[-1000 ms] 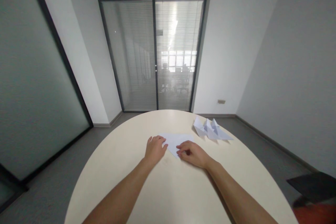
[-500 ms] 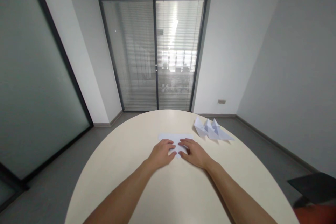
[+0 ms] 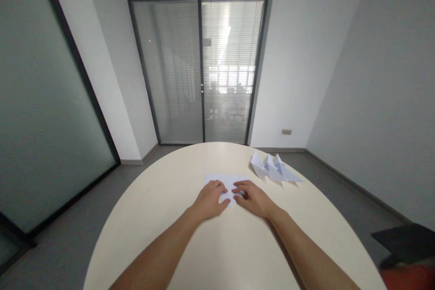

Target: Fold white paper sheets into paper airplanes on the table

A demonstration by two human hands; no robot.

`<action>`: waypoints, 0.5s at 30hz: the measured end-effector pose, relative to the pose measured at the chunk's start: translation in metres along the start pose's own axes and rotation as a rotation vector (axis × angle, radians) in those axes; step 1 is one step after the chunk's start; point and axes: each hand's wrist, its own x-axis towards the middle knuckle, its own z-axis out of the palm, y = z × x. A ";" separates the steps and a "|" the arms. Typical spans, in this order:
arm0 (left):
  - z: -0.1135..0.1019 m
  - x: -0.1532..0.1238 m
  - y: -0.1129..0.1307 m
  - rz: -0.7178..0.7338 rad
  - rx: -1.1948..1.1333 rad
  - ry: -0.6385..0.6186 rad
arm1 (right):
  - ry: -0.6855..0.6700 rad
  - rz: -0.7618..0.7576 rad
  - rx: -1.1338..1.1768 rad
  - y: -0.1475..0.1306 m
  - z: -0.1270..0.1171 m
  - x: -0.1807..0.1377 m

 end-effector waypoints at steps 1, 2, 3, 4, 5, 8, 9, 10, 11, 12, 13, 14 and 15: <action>0.002 0.000 -0.002 -0.014 0.001 0.007 | -0.010 0.000 0.011 -0.002 0.000 0.000; 0.004 0.000 -0.004 -0.035 0.004 0.016 | -0.019 -0.004 0.016 -0.003 -0.001 0.001; 0.006 0.001 -0.006 -0.062 0.010 0.028 | -0.027 -0.009 0.018 -0.005 -0.002 0.001; 0.007 0.001 -0.008 -0.091 0.019 0.036 | -0.033 -0.014 0.018 -0.007 -0.002 0.001; 0.007 0.001 -0.009 -0.115 0.027 0.038 | -0.038 -0.018 0.019 -0.008 -0.003 0.001; 0.006 0.000 -0.008 -0.137 0.067 0.015 | -0.038 -0.021 0.030 -0.010 -0.005 0.001; 0.006 0.000 -0.006 -0.145 0.094 0.005 | -0.033 -0.023 0.035 -0.010 -0.005 0.001; 0.005 -0.001 -0.005 -0.165 0.129 -0.005 | -0.027 -0.024 0.038 -0.010 -0.005 0.002; 0.005 -0.002 -0.003 -0.197 0.166 -0.015 | -0.021 -0.023 0.039 -0.010 -0.005 0.002; 0.005 -0.003 -0.002 -0.235 0.201 -0.027 | -0.019 -0.020 0.038 -0.009 -0.004 0.002; 0.006 -0.004 -0.001 -0.274 0.231 -0.040 | -0.019 -0.014 0.038 -0.009 -0.004 0.002; 0.006 -0.004 -0.001 -0.309 0.252 -0.050 | -0.022 -0.007 0.039 -0.009 -0.004 0.003; 0.007 -0.005 -0.001 -0.334 0.266 -0.058 | -0.024 0.001 0.041 -0.009 -0.004 0.003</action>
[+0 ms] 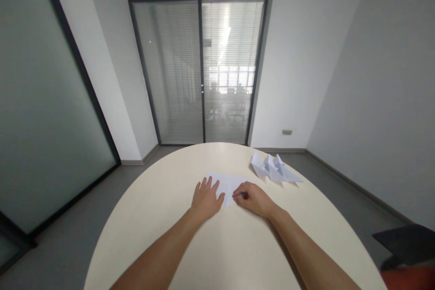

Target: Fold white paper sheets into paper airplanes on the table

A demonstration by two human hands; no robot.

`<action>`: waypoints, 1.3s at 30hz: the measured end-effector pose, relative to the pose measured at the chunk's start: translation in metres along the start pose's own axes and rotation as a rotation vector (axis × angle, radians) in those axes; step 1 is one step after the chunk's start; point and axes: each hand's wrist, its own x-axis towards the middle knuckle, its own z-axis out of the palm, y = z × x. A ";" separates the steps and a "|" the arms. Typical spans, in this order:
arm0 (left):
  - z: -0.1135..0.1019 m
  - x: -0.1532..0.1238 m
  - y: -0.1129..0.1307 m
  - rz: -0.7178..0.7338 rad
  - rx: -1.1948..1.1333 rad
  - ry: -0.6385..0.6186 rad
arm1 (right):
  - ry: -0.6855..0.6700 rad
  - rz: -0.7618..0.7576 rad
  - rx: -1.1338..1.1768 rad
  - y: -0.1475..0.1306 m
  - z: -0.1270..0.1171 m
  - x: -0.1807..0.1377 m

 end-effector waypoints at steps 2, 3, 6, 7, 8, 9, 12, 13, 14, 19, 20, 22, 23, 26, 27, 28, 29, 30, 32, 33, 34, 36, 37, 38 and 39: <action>0.001 0.000 0.000 -0.025 0.013 -0.011 | 0.000 0.007 0.004 -0.001 0.000 0.000; 0.001 0.000 -0.001 -0.032 0.014 -0.017 | 0.002 0.006 0.004 -0.001 0.000 0.000; 0.000 -0.001 -0.001 -0.012 -0.002 -0.051 | 0.007 -0.002 0.000 -0.002 0.000 0.000; 0.000 -0.001 -0.001 0.005 -0.009 -0.063 | 0.008 -0.006 0.002 -0.002 0.000 0.000; -0.001 -0.001 -0.001 0.021 -0.016 -0.074 | 0.010 -0.008 0.005 -0.001 0.000 -0.001; -0.002 -0.001 -0.001 0.037 -0.021 -0.085 | 0.012 -0.008 0.010 -0.001 0.001 -0.001; -0.004 0.000 -0.001 0.067 -0.025 -0.113 | 0.013 -0.002 0.020 0.002 0.003 -0.001; -0.005 0.000 -0.001 0.077 -0.025 -0.119 | 0.013 0.001 0.024 0.003 0.004 -0.001; -0.005 0.000 -0.002 0.088 -0.026 -0.124 | 0.014 0.002 0.028 0.004 0.004 0.000; -0.006 0.002 -0.003 0.110 -0.030 -0.127 | 0.022 0.003 0.042 0.006 0.006 0.003; -0.006 0.002 -0.003 0.108 -0.031 -0.129 | 0.022 0.005 0.044 0.007 0.006 0.004; -0.006 0.004 -0.004 0.104 -0.035 -0.134 | 0.021 0.010 0.049 0.007 0.006 0.005; -0.006 0.004 -0.004 0.103 -0.036 -0.136 | 0.020 0.013 0.051 0.007 0.006 0.006; -0.006 0.006 -0.004 0.102 -0.034 -0.134 | 0.019 0.015 0.062 0.007 0.005 0.008; -0.006 0.007 -0.003 0.102 -0.032 -0.133 | 0.020 0.015 0.066 0.008 0.004 0.009; -0.006 0.008 -0.003 0.103 -0.030 -0.131 | 0.021 0.016 0.069 0.008 0.004 0.009; -0.006 0.009 -0.003 0.104 -0.028 -0.128 | 0.024 0.016 0.070 0.008 0.004 0.010; -0.006 0.009 -0.003 0.105 -0.027 -0.124 | 0.026 0.016 0.071 0.008 0.003 0.011; -0.006 0.010 -0.003 0.106 -0.030 -0.118 | 0.030 0.013 0.072 0.008 0.003 0.012; -0.007 0.010 -0.002 0.107 -0.034 -0.113 | 0.030 0.011 0.073 0.008 0.003 0.013; -0.007 0.010 -0.002 0.108 -0.039 -0.110 | 0.031 0.010 0.074 0.008 0.002 0.013; -0.008 0.011 -0.002 0.111 -0.048 -0.105 | 0.032 0.012 0.072 0.008 0.001 0.014; -0.009 0.011 -0.002 0.112 -0.051 -0.104 | 0.032 0.014 0.070 0.008 0.001 0.014; -0.009 0.011 -0.002 0.112 -0.052 -0.104 | 0.030 0.016 0.069 0.008 0.001 0.014; -0.008 0.011 -0.002 0.112 -0.052 -0.105 | 0.029 0.019 0.067 0.008 0.000 0.015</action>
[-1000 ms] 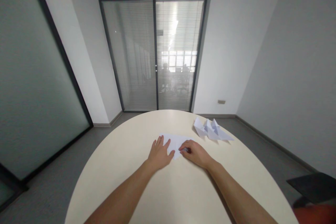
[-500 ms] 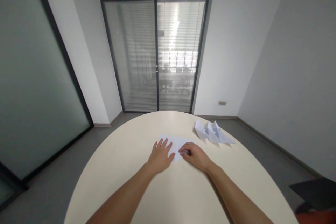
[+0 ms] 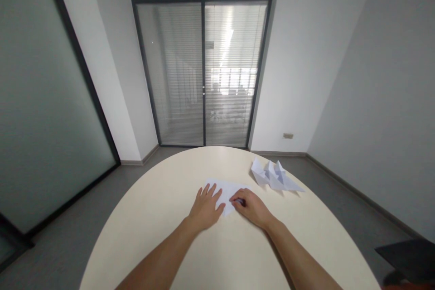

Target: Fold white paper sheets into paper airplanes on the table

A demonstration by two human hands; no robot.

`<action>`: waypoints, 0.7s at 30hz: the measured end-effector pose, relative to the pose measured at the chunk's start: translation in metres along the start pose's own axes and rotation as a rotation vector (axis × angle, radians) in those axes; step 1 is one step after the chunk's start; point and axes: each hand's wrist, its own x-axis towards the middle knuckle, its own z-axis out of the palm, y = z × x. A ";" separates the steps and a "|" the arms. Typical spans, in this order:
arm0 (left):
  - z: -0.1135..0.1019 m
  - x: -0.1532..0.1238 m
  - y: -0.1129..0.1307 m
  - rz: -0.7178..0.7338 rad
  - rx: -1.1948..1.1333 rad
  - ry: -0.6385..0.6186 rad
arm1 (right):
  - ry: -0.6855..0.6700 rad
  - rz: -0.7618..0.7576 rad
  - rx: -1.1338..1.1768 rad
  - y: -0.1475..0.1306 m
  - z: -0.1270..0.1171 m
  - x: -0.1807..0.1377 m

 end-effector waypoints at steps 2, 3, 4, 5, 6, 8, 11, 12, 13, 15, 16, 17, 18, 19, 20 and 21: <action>0.001 0.001 0.000 -0.001 0.002 0.000 | -0.004 0.003 -0.003 0.000 -0.001 0.000; 0.001 0.002 0.000 -0.001 0.003 0.000 | -0.005 0.003 -0.004 0.001 -0.001 0.000; 0.002 0.003 0.000 -0.001 0.004 0.000 | -0.002 0.003 -0.003 0.001 -0.001 0.001; 0.003 0.004 0.001 -0.002 0.005 -0.001 | 0.000 0.002 -0.002 0.002 -0.001 0.001; 0.003 0.004 0.001 -0.003 0.006 -0.003 | 0.002 0.003 -0.001 0.003 -0.002 0.001; 0.003 0.006 0.002 -0.005 0.011 -0.004 | 0.006 0.004 0.000 0.005 -0.002 0.001; 0.003 0.006 0.002 -0.004 0.016 0.002 | 0.009 0.006 -0.002 0.007 -0.002 0.001; 0.003 0.006 0.002 -0.001 0.016 0.003 | 0.010 0.007 -0.001 0.007 -0.002 0.002; 0.002 0.006 0.002 0.002 0.015 0.002 | 0.010 0.009 0.000 0.007 -0.002 0.002; 0.001 0.005 0.002 0.005 0.012 -0.002 | 0.006 0.014 0.000 0.006 -0.002 0.003; 0.000 0.004 0.002 0.006 0.010 -0.004 | 0.005 0.017 0.000 0.006 -0.002 0.003; -0.001 0.004 0.003 0.006 0.007 -0.004 | 0.004 0.019 0.000 0.005 -0.002 0.003; -0.002 0.004 0.003 0.005 0.004 -0.003 | 0.002 0.020 -0.001 0.005 -0.002 0.003; -0.002 0.004 0.004 0.004 0.000 -0.003 | 0.001 0.022 -0.002 0.004 -0.002 0.003; -0.003 0.003 0.004 0.003 -0.004 -0.003 | 0.000 0.023 -0.004 0.004 -0.002 0.003; -0.004 0.003 0.005 0.001 -0.007 -0.003 | 0.001 0.025 -0.007 0.004 -0.002 0.003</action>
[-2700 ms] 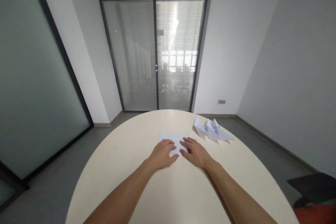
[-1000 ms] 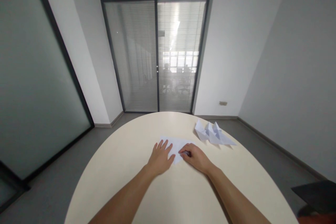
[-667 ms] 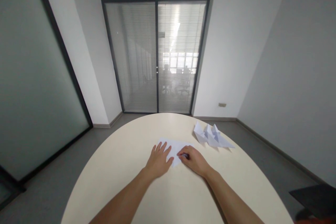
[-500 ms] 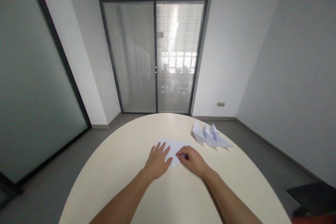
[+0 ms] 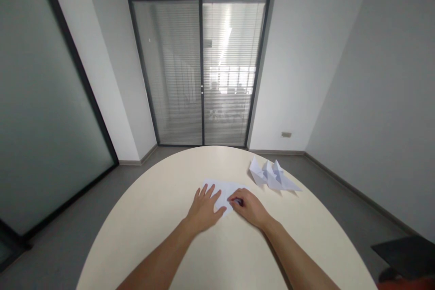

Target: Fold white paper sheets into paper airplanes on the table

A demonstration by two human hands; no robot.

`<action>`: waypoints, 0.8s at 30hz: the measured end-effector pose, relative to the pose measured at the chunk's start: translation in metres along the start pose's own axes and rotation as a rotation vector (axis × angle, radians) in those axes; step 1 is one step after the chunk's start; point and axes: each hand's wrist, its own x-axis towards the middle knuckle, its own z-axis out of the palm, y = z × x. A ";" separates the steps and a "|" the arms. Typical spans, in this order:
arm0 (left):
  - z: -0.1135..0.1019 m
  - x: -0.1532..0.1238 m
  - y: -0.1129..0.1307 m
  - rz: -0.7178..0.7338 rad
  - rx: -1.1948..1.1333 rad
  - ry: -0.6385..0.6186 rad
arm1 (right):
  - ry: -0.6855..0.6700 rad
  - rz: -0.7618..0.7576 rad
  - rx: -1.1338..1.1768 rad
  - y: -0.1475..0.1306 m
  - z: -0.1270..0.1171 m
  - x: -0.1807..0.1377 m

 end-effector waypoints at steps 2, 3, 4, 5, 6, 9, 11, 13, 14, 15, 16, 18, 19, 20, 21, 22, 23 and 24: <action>-0.001 -0.001 0.001 -0.005 -0.007 -0.001 | 0.007 0.009 -0.006 0.000 0.001 0.000; -0.001 -0.001 0.001 -0.003 -0.011 -0.001 | 0.017 0.016 -0.011 0.000 0.001 -0.001; -0.002 -0.001 0.000 0.000 -0.015 0.001 | 0.032 0.021 -0.021 0.001 0.002 -0.001; -0.002 -0.002 0.000 0.007 -0.020 0.003 | 0.051 0.023 -0.036 0.001 0.002 -0.001; -0.002 -0.002 -0.001 0.015 -0.026 0.006 | 0.072 0.023 -0.056 0.002 0.003 -0.001; -0.001 -0.003 -0.002 0.052 -0.045 0.022 | 0.127 0.016 -0.130 0.007 0.005 -0.001; -0.001 -0.004 -0.002 0.089 -0.056 0.041 | 0.155 0.021 -0.182 0.012 0.007 -0.002; -0.001 -0.005 -0.002 0.136 -0.064 0.065 | 0.180 0.034 -0.232 0.015 0.009 -0.003; -0.001 -0.006 -0.002 0.157 -0.067 0.076 | 0.188 0.043 -0.251 0.016 0.010 -0.004; -0.002 -0.007 -0.002 0.176 -0.070 0.084 | 0.192 0.051 -0.263 0.016 0.011 -0.005; -0.002 -0.008 -0.002 0.190 -0.073 0.090 | 0.190 0.059 -0.267 0.015 0.011 -0.005; -0.003 -0.010 -0.002 0.204 -0.079 0.092 | 0.180 0.069 -0.263 0.012 0.011 -0.006; -0.003 -0.011 -0.002 0.205 -0.081 0.090 | 0.175 0.071 -0.258 0.010 0.011 -0.006; -0.003 -0.011 -0.002 0.205 -0.082 0.086 | 0.172 0.072 -0.252 0.008 0.010 -0.006; -0.003 -0.012 -0.002 0.202 -0.082 0.081 | 0.170 0.073 -0.246 0.006 0.010 -0.007; -0.002 -0.012 -0.002 0.199 -0.081 0.075 | 0.168 0.076 -0.239 0.005 0.009 -0.007; -0.002 -0.012 -0.002 0.196 -0.080 0.067 | 0.167 0.079 -0.232 0.004 0.009 -0.007; -0.001 -0.012 -0.002 0.195 -0.080 0.060 | 0.166 0.083 -0.226 0.004 0.009 -0.007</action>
